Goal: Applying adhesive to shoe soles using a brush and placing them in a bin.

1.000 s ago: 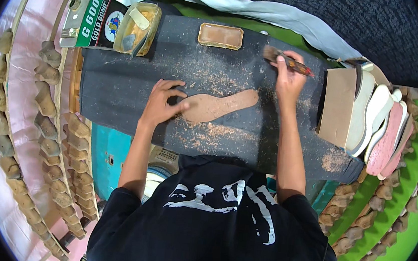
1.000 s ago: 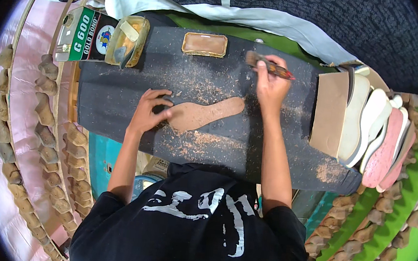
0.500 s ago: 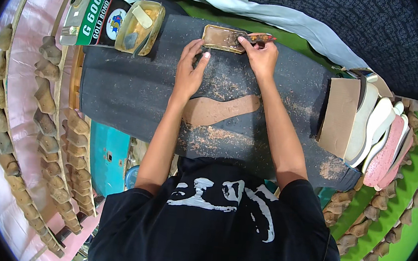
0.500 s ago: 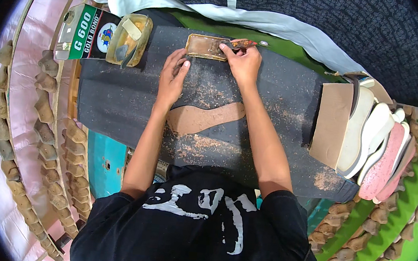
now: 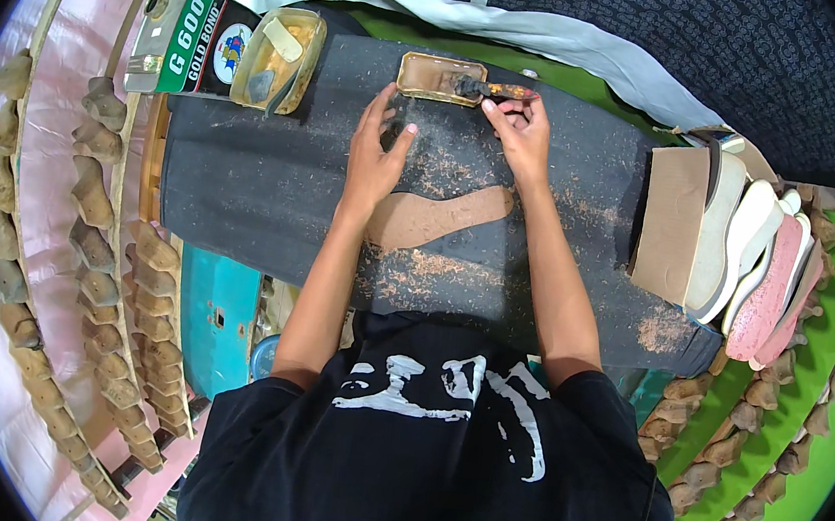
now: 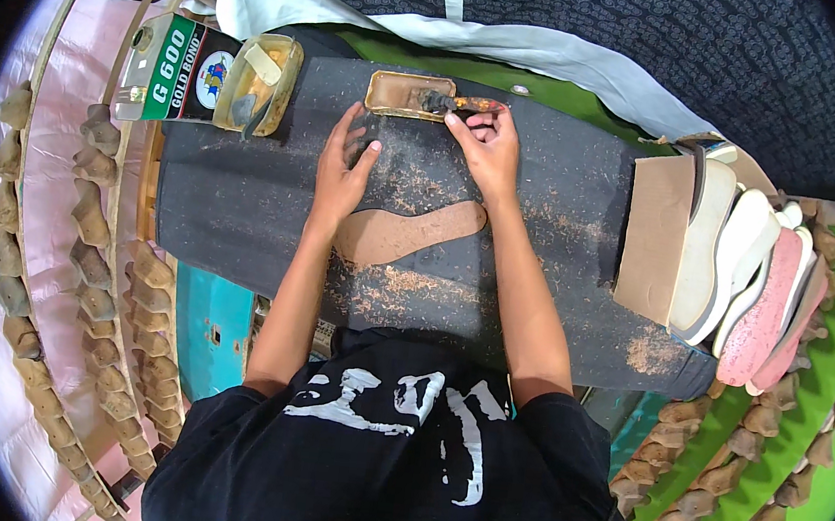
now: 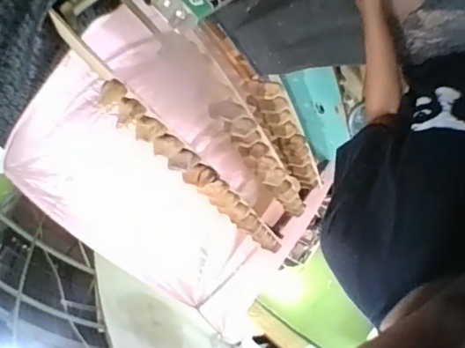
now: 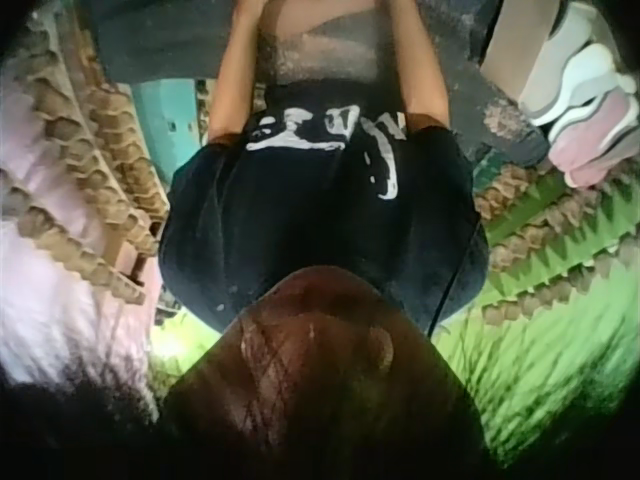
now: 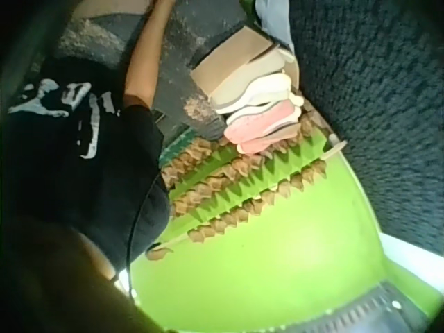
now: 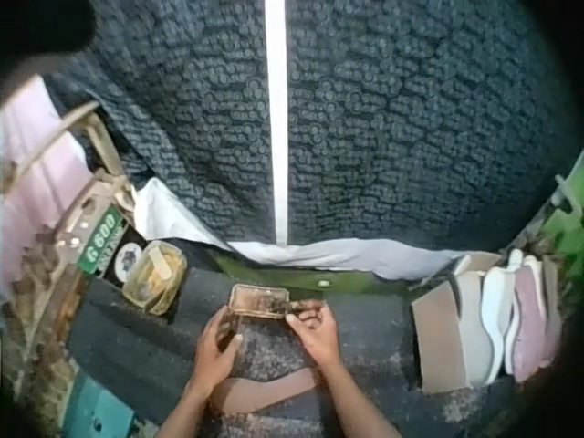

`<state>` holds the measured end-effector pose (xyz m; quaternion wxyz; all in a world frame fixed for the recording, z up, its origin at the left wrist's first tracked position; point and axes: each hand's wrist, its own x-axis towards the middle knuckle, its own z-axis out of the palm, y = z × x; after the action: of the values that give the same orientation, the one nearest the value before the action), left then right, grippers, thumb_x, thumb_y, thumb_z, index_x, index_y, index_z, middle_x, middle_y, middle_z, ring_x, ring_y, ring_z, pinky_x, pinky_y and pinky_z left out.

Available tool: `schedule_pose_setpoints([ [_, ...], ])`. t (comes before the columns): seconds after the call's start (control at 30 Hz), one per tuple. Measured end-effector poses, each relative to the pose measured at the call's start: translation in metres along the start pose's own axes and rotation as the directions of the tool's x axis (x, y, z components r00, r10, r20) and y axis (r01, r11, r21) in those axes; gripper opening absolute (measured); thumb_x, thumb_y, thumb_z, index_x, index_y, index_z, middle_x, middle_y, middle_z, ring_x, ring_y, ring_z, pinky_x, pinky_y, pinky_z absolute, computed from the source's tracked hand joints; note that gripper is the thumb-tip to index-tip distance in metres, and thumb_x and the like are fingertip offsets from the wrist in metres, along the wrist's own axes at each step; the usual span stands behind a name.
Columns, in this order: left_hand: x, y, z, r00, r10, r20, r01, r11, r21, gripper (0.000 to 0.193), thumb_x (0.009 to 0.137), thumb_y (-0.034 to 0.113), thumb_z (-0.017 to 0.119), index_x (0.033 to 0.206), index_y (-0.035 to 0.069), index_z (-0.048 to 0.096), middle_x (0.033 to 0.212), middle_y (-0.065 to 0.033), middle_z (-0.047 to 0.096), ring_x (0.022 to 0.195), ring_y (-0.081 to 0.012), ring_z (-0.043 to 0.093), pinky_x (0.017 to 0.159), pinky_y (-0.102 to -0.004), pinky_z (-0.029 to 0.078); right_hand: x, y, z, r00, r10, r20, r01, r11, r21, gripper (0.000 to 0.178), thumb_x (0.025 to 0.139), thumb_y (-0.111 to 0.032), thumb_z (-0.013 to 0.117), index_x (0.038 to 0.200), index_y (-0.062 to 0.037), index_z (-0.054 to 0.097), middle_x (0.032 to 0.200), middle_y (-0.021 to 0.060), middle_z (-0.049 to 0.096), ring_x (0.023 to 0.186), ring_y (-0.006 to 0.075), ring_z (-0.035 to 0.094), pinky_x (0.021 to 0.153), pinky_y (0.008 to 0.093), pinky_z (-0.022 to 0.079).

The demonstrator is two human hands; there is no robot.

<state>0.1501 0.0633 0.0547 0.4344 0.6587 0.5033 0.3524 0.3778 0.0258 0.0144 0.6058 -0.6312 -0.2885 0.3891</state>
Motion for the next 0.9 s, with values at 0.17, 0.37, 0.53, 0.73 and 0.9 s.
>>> schedule_pose_setpoints([
  [0.17, -0.031, -0.007, -0.007, 0.997, 0.055, -0.050, -0.054, 0.998, 0.030, 0.040, 0.095, 0.017, 0.075, 0.132, 0.004, 0.066, 0.141, -0.0170, 0.065, 0.127, -0.0340, 0.065, 0.108, -0.0450, 0.050, -0.038, -0.002, -0.038, 0.996, -0.051, 0.071, 0.063, 0.983, -0.174, 0.047, 0.089, -0.016, 0.088, 0.126, -0.0014, 0.064, 0.099, 0.0012, 0.063, 0.078, 0.0061, 0.059, 0.068, 0.0219, 0.050],
  [0.37, -0.082, -0.012, -0.037, 0.999, 0.035, 0.003, -0.035, 0.980, 0.194, 0.016, 0.095, 0.014, 0.077, 0.095, -0.002, 0.076, 0.124, -0.0132, 0.074, 0.108, -0.0317, 0.071, 0.098, -0.0409, 0.052, -0.093, -0.008, -0.073, 0.988, -0.034, 0.148, 0.110, 0.831, -0.545, 0.019, 0.091, -0.009, 0.079, 0.107, 0.0010, 0.076, 0.085, 0.0020, 0.067, 0.071, 0.0095, 0.058, 0.066, 0.0273, 0.050],
  [0.53, -0.110, 0.000, -0.046, 0.983, -0.168, -0.073, 0.181, 0.950, 0.255, 0.018, 0.096, 0.009, 0.073, 0.110, -0.001, 0.075, 0.106, -0.0136, 0.070, 0.093, -0.0273, 0.072, 0.083, -0.0365, 0.056, -0.114, 0.005, -0.081, 0.993, 0.008, 0.115, 0.059, 0.823, -0.565, 0.024, 0.089, -0.011, 0.079, 0.110, 0.0005, 0.076, 0.085, 0.0080, 0.068, 0.069, 0.0170, 0.061, 0.068, 0.0330, 0.053],
  [0.73, -0.134, -0.017, -0.044, 0.972, -0.205, -0.113, 0.231, 0.909, 0.345, 0.036, 0.093, 0.006, 0.074, 0.128, 0.000, 0.069, 0.102, -0.0134, 0.066, 0.081, -0.0228, 0.070, 0.077, -0.0340, 0.058, -0.115, 0.010, -0.081, 0.990, -0.016, 0.140, 0.096, 0.805, -0.586, 0.023, 0.088, -0.011, 0.080, 0.106, 0.0020, 0.078, 0.085, 0.0085, 0.068, 0.069, 0.0177, 0.062, 0.068, 0.0343, 0.053],
  [0.9, -0.141, -0.021, -0.041, 0.974, -0.175, -0.147, 0.212, 0.930, 0.300, 0.037, 0.091, 0.003, 0.075, 0.128, 0.000, 0.069, 0.103, -0.0111, 0.065, 0.083, -0.0200, 0.069, 0.074, -0.0336, 0.059, -0.113, 0.016, -0.087, 0.990, 0.039, 0.135, 0.038, 0.847, -0.530, 0.022, 0.087, -0.011, 0.082, 0.103, 0.0021, 0.078, 0.084, 0.0085, 0.072, 0.069, 0.0152, 0.062, 0.068, 0.0331, 0.053],
])
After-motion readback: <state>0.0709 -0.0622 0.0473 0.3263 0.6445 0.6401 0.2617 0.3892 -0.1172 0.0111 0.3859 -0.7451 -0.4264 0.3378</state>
